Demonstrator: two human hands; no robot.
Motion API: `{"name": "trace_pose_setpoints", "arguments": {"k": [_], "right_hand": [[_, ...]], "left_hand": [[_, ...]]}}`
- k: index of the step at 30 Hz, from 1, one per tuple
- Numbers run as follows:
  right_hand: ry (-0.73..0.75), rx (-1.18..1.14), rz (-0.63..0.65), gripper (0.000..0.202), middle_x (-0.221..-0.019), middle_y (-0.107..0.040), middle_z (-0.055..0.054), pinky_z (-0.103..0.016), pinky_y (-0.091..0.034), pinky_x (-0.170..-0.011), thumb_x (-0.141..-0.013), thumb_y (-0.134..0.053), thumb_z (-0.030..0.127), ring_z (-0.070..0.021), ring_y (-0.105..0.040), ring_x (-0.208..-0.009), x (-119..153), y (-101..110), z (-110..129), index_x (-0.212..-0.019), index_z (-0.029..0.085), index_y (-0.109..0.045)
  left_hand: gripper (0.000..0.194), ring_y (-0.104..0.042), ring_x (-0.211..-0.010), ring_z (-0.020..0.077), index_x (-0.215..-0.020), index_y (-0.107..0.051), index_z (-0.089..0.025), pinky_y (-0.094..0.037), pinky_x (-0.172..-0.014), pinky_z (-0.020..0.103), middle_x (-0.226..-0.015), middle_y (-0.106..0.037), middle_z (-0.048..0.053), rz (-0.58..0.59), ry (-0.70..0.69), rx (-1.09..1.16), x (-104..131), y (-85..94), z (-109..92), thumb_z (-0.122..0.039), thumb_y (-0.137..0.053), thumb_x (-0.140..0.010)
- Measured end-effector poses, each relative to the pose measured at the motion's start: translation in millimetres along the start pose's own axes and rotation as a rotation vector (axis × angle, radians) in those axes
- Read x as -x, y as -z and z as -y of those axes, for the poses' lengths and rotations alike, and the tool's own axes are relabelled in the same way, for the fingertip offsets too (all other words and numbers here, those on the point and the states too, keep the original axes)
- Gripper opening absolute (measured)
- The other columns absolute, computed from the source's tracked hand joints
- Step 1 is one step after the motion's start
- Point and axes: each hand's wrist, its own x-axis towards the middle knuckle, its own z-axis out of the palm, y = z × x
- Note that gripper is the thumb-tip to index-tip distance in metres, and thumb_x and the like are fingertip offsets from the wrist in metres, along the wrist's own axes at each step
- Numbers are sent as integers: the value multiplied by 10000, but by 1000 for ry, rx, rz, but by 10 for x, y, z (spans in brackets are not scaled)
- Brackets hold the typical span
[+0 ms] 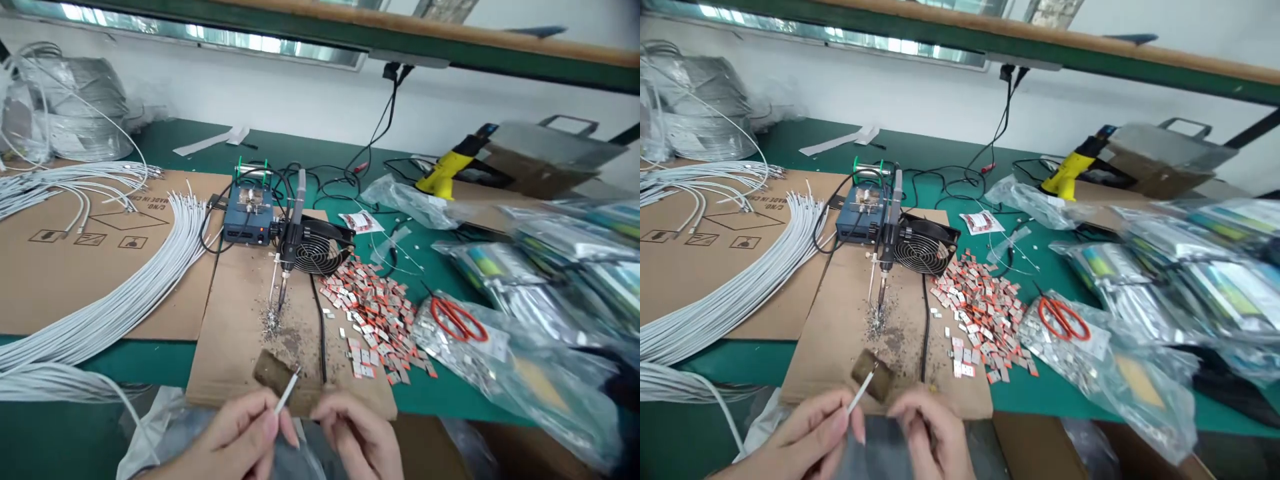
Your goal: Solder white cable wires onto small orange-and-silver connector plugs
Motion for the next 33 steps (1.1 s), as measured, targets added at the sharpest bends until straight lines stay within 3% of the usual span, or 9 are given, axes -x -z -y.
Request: {"name": "trace_pose_setpoints", "arguments": {"k": [3, 7, 12, 14, 16, 20, 23, 28, 33], "right_hand": [[-97, -113, 10, 173, -598, -561, 12, -211, -431, -501, -788, -516, 132, -122, -513, -506, -22, -153, 71, -916, 206, -604], [-173, -256, 41, 73, -551, -550, 9, -198, -382, -470, -776, -562, 164, -105, -457, -483, -54, -269, 153, -741, 172, -626], [-288, -340, 39, 83, -542, -549, 3, -198, -350, -461, -761, -599, 201, -100, -433, -483, 41, -325, 171, -701, 158, -637], [-315, -353, 43, 99, -549, -548, -2, -207, -350, -473, -757, -603, 213, -105, -436, -494, 87, -346, 183, -678, 156, -623], [-320, -364, 42, 123, -536, -536, 3, -208, -334, -467, -752, -609, 217, -102, -420, -486, 121, -361, 206, -646, 156, -606], [-329, -406, 3, 70, -542, -528, 15, -202, -327, -467, -726, -652, 212, -98, -404, -491, 168, -352, 251, -684, 164, -624], [-337, -444, -13, 87, -542, -517, 25, -202, -339, -475, -704, -687, 211, -103, -418, -503, 204, -330, 255, -775, 174, -652], [-238, -371, 5, 70, -580, -574, -9, -226, -359, -499, -722, -679, 215, -118, -460, -527, 292, -332, 261, -678, 163, -664], [-193, -230, -48, 30, -562, -575, 2, -210, -356, -485, -718, -671, 149, -105, -458, -510, 400, -342, 314, -692, 163, -675]], "left_hand": [[497, -245, -357, 50, -771, -465, -166, -179, -346, 154, -440, -350, -84, -11, 65, -143, 122, 54, 96, -657, -396, -799], [469, -320, -357, 64, -831, -489, -162, -285, -408, 162, -439, -394, -68, -47, 36, -420, 180, 88, 234, -576, -275, -886], [284, -514, -555, 109, -762, -545, -166, -392, -571, 188, -609, -552, 12, -145, -387, -839, 184, 178, 419, -286, -345, -925], [154, -547, -636, 123, -874, -580, -171, -423, -592, 187, -721, -588, 30, -186, -459, -775, 176, 186, 467, -273, -465, -880], [215, -552, -619, 116, -981, -574, -173, -447, -558, 181, -757, -595, 30, -229, -420, -566, 169, 163, 495, -310, -585, -815], [200, -491, -468, 76, -826, -614, -144, -411, -424, 154, -612, -526, -7, -271, -350, -269, 181, 84, 490, -334, -639, -768], [191, -489, -426, 60, -751, -639, -129, -398, -403, 147, -604, -513, -5, -276, -346, -229, 222, 49, 474, -318, -624, -773], [206, -500, -393, 77, -729, -637, -117, -408, -411, 158, -497, -516, -10, -273, -236, -185, 278, 17, 520, -316, -605, -768], [155, -516, -430, 74, -723, -670, -138, -404, -430, 154, -566, -532, 1, -305, -386, -390, 279, 3, 596, -244, -580, -791]]}}
